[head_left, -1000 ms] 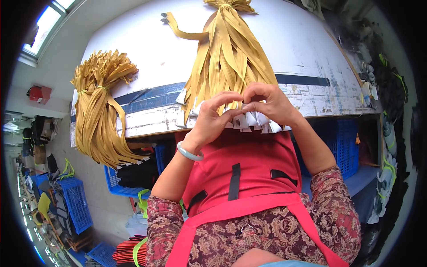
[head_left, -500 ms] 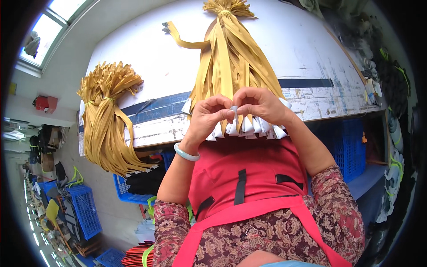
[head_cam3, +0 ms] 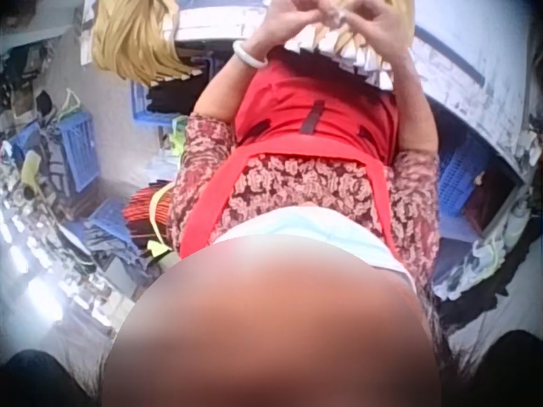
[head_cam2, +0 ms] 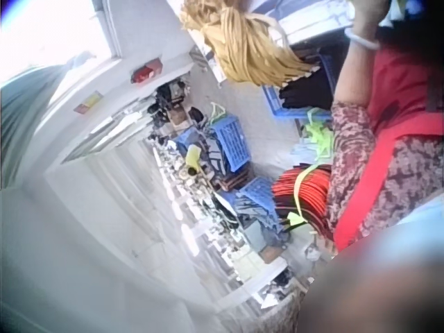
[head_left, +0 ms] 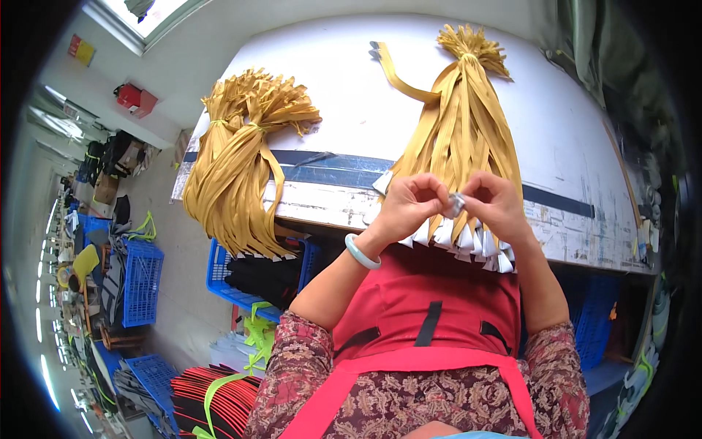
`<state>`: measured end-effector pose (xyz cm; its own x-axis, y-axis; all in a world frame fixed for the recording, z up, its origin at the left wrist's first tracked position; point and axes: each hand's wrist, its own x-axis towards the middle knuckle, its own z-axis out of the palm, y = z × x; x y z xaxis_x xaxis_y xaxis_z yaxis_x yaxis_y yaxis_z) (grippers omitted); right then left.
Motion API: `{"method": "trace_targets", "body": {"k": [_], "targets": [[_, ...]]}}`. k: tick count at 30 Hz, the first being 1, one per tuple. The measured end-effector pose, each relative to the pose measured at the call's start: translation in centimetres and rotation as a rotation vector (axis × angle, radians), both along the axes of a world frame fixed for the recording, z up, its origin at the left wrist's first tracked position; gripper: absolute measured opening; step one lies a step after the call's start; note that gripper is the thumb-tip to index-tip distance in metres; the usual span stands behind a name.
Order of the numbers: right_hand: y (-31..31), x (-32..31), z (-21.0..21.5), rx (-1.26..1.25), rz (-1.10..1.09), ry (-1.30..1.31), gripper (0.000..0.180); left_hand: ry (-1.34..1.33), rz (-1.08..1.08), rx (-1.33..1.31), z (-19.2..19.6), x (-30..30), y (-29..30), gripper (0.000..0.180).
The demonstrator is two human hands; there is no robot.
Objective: Manually attaching sliders or small components to yellow zipper tapes at a workshop table.
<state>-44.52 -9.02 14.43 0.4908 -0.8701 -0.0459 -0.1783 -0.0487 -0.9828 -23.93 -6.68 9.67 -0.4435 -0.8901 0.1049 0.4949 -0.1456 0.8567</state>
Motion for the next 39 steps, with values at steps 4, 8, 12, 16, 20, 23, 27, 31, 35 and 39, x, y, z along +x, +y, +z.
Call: {"method": "trace_targets", "body": {"k": [4,8,12,16,20,23,27,31,35,39], "targets": [[1.1,3.4,-2.8,-1.001,-0.223,0.385,0.011,-0.641,0.649,-0.559,-0.9,-2.1,0.8,0.019],[0.6,3.1,-3.6,-0.928,-0.207,0.198,0.009,-0.493,0.556,-0.311,0.2,-0.9,1.2,0.032],[0.8,1.6,-3.4,-0.423,-0.064,-0.086,0.009,-0.404,0.176,-0.219,-1.4,2.1,0.6,0.008],[1.8,2.1,-3.7,-0.136,-0.240,-0.211,0.011,-0.471,0.344,-0.312,-1.8,1.2,1.2,0.003],[2.8,1.2,-3.3,-0.066,-0.133,0.061,0.019,-0.726,0.457,-0.571,-2.3,0.1,2.0,0.007],[4.0,0.2,-3.4,-0.090,-0.188,0.043,0.019,-0.791,0.451,-0.668,-2.2,0.5,3.4,0.009],[4.5,-2.0,-3.8,0.073,-0.365,-0.049,0.023,-0.813,0.692,-0.707,-3.4,5.0,2.0,0.022],[3.1,-5.7,-3.5,-0.082,-0.422,0.007,0.023,-0.342,1.277,-0.208,0.4,12.9,-1.6,0.017],[4.6,-3.8,-3.8,-0.126,-0.310,0.187,0.020,-0.880,0.469,-0.680,0.7,5.7,1.7,0.025],[4.5,-2.8,-3.2,-0.252,-0.240,0.296,0.019,-1.046,0.263,-1.074,-0.6,0.0,3.5,0.028]]}}
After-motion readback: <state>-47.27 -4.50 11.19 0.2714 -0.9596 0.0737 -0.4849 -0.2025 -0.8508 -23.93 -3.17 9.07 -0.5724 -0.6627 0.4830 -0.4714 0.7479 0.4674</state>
